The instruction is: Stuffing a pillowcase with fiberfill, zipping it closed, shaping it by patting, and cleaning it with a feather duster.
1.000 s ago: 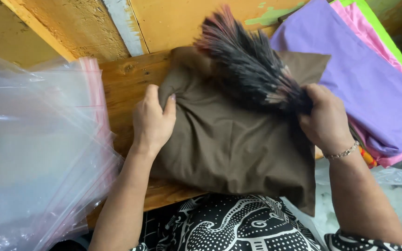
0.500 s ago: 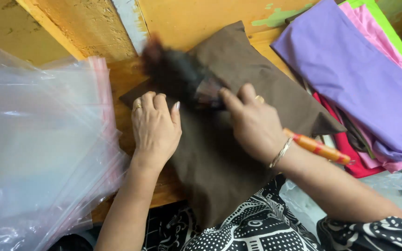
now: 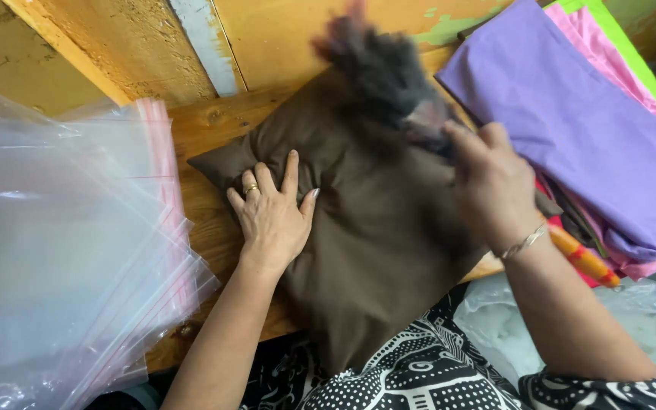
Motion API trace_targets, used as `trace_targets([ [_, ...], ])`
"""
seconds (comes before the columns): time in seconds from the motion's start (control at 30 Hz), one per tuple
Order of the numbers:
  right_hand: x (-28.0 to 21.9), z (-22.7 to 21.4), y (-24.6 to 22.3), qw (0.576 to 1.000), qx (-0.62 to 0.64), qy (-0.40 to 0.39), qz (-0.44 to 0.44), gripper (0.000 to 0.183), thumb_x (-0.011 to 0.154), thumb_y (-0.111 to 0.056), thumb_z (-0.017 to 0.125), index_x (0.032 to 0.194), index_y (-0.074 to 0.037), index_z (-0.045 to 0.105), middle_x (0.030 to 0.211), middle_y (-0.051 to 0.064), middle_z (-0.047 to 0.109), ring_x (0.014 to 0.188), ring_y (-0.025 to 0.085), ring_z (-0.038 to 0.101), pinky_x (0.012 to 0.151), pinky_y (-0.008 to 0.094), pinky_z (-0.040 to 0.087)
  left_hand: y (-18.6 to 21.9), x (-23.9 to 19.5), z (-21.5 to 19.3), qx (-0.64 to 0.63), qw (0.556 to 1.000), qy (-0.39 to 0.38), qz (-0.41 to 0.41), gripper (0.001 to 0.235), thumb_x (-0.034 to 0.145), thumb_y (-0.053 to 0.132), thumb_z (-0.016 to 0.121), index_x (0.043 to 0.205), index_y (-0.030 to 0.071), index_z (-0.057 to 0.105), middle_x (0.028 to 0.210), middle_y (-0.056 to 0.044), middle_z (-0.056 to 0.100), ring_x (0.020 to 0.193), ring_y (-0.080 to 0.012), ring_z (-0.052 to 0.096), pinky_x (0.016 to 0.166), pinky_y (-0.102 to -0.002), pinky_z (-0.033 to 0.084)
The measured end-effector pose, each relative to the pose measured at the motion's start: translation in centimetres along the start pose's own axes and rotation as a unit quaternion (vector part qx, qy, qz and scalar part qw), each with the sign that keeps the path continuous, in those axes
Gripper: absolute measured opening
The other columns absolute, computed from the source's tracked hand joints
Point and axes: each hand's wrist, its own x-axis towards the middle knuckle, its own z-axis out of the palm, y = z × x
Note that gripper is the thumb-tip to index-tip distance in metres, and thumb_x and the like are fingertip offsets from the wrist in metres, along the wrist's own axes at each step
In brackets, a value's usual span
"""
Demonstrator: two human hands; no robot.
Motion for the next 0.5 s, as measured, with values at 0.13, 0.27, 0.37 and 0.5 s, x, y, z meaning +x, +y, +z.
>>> trace_targets([
  [0.13,-3.0,1.1,-2.8,0.996,0.011,-0.055,-0.072,0.043,0.085,-0.013,0.047,0.123,-0.031,0.061,0.087,0.008,0.052,0.069,0.039,0.064,0.059,0.05,0.054,-1.0,0.7,0.6,0.007,1.0,-0.019,-0.014,0.058,0.087,0.056,0.043,0.129,0.016,0.05,0.107,-0.015,0.043,0.108,-0.039,0.041,0.083,-0.056,0.035],
  [0.27,-1.0,3.4,4.9,0.995,-0.089,-0.021,0.028,0.037,0.09,-0.016,0.049,0.122,-0.028,0.064,0.095,0.012,0.054,0.067,0.041,0.066,0.06,0.05,0.055,-1.0,-0.3,-2.0,-0.031,0.988,-0.148,-0.044,0.066,0.09,0.063,0.029,0.135,0.019,0.048,0.114,-0.017,0.048,0.116,-0.0384,0.046,0.082,-0.049,0.045],
  [0.37,-0.9,3.8,10.8,0.997,-0.021,0.013,0.072,0.032,0.095,-0.027,0.057,0.125,-0.025,0.065,0.094,0.012,0.055,0.083,0.039,0.064,0.068,0.047,0.053,-0.1,-1.9,-7.6,-0.162,0.952,-0.256,-0.045,0.072,0.087,0.068,0.026,0.124,0.016,0.06,0.115,-0.019,0.063,0.115,-0.0404,0.055,0.088,-0.048,0.047],
  [0.5,-3.9,-1.3,7.2,0.995,0.061,0.028,0.07,0.039,0.088,-0.033,0.068,0.118,-0.01,0.068,0.084,0.02,0.052,0.078,0.037,0.055,0.079,0.042,0.042,0.4,-1.9,-10.0,-0.12,0.973,-0.2,0.007,0.06,0.093,0.059,0.033,0.084,0.006,0.059,0.086,-0.027,0.064,0.085,-0.0498,0.059,0.075,-0.055,0.044],
])
